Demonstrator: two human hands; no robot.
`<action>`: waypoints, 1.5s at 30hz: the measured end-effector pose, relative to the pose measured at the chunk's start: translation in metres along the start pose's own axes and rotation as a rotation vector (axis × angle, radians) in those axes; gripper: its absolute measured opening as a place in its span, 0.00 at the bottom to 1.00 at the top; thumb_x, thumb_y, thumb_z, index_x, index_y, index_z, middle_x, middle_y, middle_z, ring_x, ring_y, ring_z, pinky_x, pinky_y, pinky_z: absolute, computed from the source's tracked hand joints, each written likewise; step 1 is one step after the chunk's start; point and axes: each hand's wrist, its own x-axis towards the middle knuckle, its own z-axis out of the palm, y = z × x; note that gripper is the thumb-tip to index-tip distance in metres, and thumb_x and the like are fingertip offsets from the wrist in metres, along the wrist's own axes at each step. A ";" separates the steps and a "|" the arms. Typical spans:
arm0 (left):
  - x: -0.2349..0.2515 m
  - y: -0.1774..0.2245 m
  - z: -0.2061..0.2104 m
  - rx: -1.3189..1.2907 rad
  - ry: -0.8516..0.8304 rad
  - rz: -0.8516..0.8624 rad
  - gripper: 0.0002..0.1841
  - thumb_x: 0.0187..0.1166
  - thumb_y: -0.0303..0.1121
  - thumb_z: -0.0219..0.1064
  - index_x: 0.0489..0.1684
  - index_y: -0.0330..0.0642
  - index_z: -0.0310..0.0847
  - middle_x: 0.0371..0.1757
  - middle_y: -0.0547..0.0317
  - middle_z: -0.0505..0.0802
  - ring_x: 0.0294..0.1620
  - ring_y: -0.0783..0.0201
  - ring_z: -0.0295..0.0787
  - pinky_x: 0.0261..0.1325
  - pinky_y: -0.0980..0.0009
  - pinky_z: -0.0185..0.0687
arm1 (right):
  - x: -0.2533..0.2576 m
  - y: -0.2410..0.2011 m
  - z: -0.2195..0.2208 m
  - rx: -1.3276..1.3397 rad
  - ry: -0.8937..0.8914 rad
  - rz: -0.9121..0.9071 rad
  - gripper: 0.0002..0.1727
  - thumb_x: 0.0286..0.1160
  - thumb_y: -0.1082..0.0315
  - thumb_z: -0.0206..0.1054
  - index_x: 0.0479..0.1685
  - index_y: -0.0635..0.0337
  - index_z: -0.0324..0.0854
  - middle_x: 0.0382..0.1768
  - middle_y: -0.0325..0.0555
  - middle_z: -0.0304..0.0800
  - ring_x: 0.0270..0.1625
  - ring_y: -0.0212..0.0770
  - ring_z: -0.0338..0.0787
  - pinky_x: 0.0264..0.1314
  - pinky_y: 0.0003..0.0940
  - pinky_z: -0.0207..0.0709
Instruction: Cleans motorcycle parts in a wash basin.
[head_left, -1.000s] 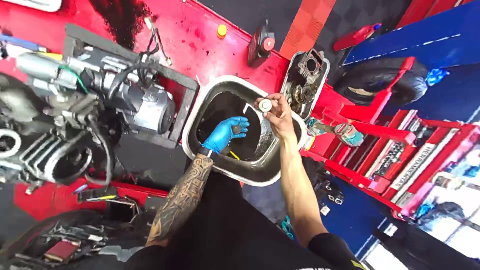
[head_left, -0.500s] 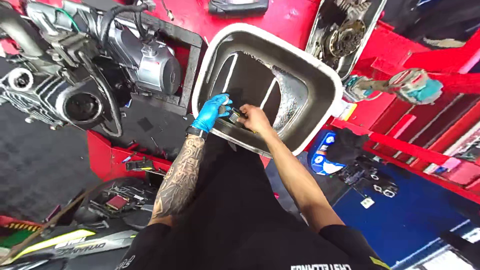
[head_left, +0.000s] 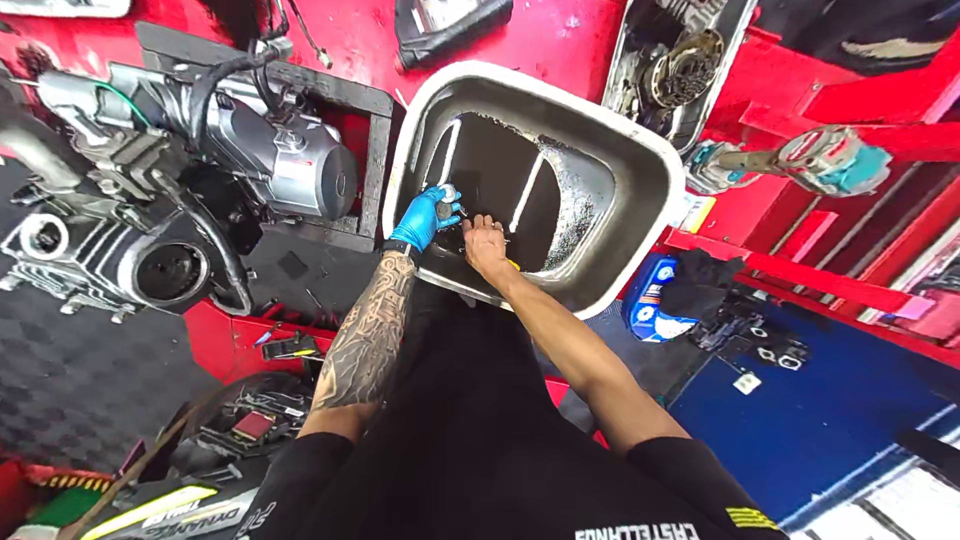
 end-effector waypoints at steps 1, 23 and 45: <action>0.006 0.000 -0.001 0.039 -0.014 0.006 0.20 0.93 0.32 0.45 0.78 0.40 0.69 0.68 0.49 0.88 0.60 0.54 0.90 0.61 0.55 0.88 | -0.003 0.002 -0.003 0.019 -0.023 0.054 0.31 0.64 0.69 0.76 0.72 0.60 0.77 0.64 0.67 0.84 0.65 0.69 0.84 0.59 0.64 0.80; 0.062 -0.015 0.007 1.083 0.073 0.381 0.26 0.69 0.25 0.74 0.71 0.40 0.83 0.56 0.47 0.95 0.54 0.56 0.94 0.66 0.55 0.86 | 0.022 0.068 -0.007 0.794 0.476 -0.257 0.21 0.76 0.70 0.68 0.69 0.55 0.87 0.58 0.45 0.96 0.58 0.39 0.95 0.65 0.43 0.88; 0.070 0.000 0.006 1.349 -0.012 0.408 0.24 0.62 0.31 0.83 0.62 0.45 0.90 0.61 0.49 0.93 0.65 0.54 0.90 0.76 0.54 0.79 | 0.028 0.065 -0.008 0.667 0.513 -0.302 0.19 0.74 0.69 0.66 0.63 0.56 0.89 0.47 0.50 0.97 0.46 0.46 0.97 0.51 0.47 0.90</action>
